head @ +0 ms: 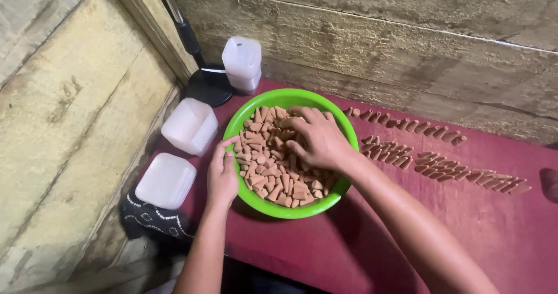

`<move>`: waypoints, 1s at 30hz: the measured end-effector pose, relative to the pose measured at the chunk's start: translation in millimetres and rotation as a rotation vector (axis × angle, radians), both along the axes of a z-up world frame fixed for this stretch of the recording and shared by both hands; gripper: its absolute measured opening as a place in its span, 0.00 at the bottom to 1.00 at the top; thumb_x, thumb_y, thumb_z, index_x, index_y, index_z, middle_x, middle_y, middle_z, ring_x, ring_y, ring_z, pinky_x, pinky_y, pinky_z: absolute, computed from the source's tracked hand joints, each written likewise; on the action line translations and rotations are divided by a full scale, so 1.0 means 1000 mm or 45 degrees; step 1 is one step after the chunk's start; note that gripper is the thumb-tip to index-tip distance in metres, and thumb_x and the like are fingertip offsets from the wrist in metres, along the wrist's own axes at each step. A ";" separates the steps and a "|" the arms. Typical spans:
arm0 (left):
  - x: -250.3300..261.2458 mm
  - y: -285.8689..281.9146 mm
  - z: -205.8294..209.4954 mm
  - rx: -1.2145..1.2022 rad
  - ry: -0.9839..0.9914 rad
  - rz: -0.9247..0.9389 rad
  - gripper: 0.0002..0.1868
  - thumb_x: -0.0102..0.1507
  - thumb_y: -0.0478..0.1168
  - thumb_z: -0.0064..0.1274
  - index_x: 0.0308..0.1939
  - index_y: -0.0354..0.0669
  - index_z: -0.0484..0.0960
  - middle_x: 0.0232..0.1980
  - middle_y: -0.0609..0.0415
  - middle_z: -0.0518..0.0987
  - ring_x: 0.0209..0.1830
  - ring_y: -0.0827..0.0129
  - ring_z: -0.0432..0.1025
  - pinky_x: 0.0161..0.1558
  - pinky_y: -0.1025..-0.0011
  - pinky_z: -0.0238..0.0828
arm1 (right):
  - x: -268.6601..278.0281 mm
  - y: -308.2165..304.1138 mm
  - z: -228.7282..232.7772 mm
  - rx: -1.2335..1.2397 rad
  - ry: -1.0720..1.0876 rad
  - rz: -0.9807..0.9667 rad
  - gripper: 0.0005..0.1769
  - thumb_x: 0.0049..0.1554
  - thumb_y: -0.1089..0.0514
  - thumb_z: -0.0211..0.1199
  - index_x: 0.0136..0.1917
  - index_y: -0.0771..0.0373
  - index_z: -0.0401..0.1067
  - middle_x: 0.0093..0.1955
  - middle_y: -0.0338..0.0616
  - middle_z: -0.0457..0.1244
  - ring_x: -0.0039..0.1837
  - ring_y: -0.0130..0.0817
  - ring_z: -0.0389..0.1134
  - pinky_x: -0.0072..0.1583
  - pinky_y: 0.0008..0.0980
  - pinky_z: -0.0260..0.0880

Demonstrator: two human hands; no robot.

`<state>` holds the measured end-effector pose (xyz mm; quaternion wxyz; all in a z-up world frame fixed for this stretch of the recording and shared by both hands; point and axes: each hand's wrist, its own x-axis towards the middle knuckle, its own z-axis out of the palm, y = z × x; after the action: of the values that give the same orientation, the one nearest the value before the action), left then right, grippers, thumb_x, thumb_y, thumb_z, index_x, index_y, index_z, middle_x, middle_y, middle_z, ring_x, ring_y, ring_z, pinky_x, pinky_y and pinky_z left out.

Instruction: Arranging small incense cones from a bowl into neat rows on a table surface.

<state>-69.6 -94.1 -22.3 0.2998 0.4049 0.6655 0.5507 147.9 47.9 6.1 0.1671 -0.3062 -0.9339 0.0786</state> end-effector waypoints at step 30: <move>0.007 -0.003 0.027 -0.023 -0.070 -0.020 0.29 0.70 0.29 0.30 0.77 0.48 0.56 0.77 0.29 0.58 0.79 0.36 0.51 0.74 0.38 0.45 | -0.061 0.023 -0.005 0.010 0.054 -0.014 0.17 0.58 0.42 0.57 0.54 0.53 0.69 0.63 0.43 0.60 0.63 0.49 0.65 0.57 0.49 0.63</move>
<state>-62.7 -97.4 5.0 0.3258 0.3921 0.6587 0.5533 86.8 70.6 0.7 0.1887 -0.3090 -0.9287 0.0805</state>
